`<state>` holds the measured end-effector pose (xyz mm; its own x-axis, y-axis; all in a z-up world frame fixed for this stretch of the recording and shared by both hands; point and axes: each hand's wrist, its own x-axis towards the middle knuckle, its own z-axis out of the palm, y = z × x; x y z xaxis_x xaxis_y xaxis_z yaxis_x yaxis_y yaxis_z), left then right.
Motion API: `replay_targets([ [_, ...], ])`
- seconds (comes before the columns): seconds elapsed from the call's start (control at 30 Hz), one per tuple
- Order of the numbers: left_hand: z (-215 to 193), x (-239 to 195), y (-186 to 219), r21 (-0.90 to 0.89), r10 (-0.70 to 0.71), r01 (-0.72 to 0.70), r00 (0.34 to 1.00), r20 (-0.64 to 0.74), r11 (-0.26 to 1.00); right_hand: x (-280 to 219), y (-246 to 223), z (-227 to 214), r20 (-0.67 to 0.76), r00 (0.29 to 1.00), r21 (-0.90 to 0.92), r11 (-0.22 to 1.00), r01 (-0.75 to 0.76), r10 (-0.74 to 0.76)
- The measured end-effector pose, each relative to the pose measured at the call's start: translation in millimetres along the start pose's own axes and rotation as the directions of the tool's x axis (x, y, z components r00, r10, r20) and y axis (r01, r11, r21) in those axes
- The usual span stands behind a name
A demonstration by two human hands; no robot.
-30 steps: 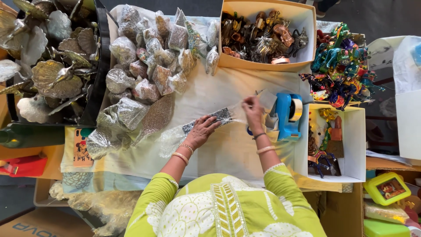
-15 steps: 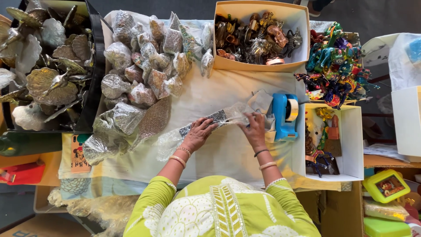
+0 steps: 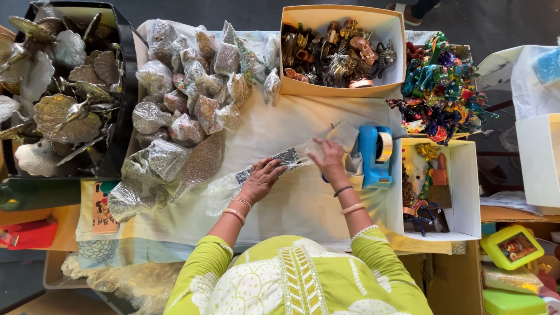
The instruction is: The person wraps a small rectangular object in bubble wrap, folds the edges, and secures it with tape. They then use scissors to trim excess bubble wrap and place the wrapped item into a box.
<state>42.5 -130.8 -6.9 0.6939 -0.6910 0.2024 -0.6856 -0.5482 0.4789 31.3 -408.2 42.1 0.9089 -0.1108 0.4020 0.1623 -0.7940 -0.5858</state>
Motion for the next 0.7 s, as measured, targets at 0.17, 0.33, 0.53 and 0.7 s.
replay_targets([
  [0.17, 1, 1, -2, 0.010, 0.007, -0.007, 1.000, -0.009, 1.000, -5, 25, 20, 0.238, 0.964, 0.022, 0.992, -0.125, 0.116],
  [0.33, -2, 1, 1, 0.009, -0.005, 0.005, 1.000, 0.017, 1.000, -16, 41, 7, 0.138, 0.936, 0.117, 0.933, -0.340, 0.323],
  [0.53, 1, 1, -1, 0.009, 0.007, -0.007, 1.000, 0.005, 1.000, -14, 20, 6, -0.089, 0.953, 0.105, 0.955, -0.279, 0.288],
  [0.7, 3, 0, -2, 0.005, 0.013, -0.013, 1.000, -0.020, 1.000, 0, -34, 20, 0.067, 0.997, -0.110, 0.993, 0.037, -0.029],
])
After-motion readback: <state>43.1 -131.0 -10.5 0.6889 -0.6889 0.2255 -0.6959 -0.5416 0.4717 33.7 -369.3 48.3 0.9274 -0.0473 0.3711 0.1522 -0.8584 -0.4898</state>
